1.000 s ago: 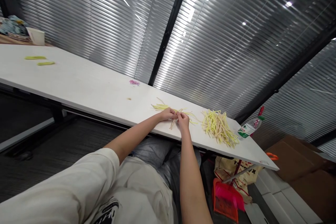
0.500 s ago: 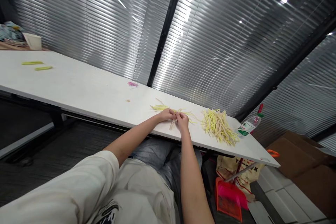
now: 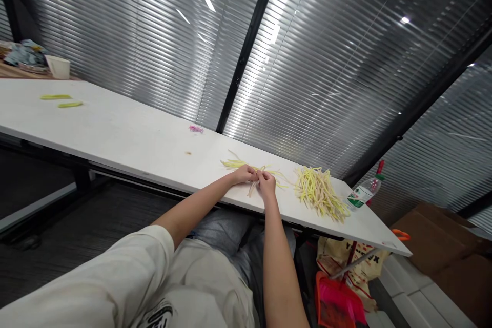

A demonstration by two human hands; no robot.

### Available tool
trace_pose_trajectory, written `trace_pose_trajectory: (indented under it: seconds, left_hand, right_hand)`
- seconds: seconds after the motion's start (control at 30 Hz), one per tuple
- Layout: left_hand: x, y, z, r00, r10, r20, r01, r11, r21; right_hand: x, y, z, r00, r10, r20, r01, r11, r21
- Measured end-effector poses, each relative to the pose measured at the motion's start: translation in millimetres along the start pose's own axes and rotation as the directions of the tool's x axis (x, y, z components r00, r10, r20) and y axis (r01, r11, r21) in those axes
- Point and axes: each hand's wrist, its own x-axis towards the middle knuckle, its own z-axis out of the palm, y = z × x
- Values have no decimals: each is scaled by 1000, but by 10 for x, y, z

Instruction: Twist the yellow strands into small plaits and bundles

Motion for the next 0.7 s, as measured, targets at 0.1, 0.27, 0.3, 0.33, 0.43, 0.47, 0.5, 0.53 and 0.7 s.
trace_pose_trajectory:
  seconds: [0.1,0.27,0.3,0.33,0.43,0.47,0.5,0.53,0.7]
  left_hand:
    - [3,-3,0,1000,2,-17,-3,1000,-21]
    - [-24,62,3,1000,-5,18,5,1000,-9]
    - [-26,69,2,1000,-7,20,7,1000,-7]
    - [-26,71,1,1000,-8,18,8,1000,-10]
    - [-15,54,-3,1000,-9,4,9,1000,-29]
    - [-9,44,-4,1000,-10,-1,10,999,-32]
    - [-3,32,-5,1000,-14,-5,14,1000,-29]
    - [3,21,-6,1000,-19,-9,18,1000,-21]
    - [34,-23,-8,999,-38,-31,38,999,-4]
  right_hand:
    - [-1,17,-9,999,-15,31,15,1000,-17]
    - [-9,25,-18,999,-20,45,20,1000,-3]
    - [-9,26,-18,999,-20,44,20,1000,-1]
    - [-9,27,-16,999,-21,42,21,1000,1]
    - [-3,35,-11,999,-18,30,18,1000,-4]
    - [1,38,-10,999,-18,27,18,1000,-9]
    - [4,41,-10,999,-19,27,19,1000,-15]
    - [7,44,-11,999,-22,27,22,1000,-22]
    - [18,60,-19,999,-30,22,31,998,-51]
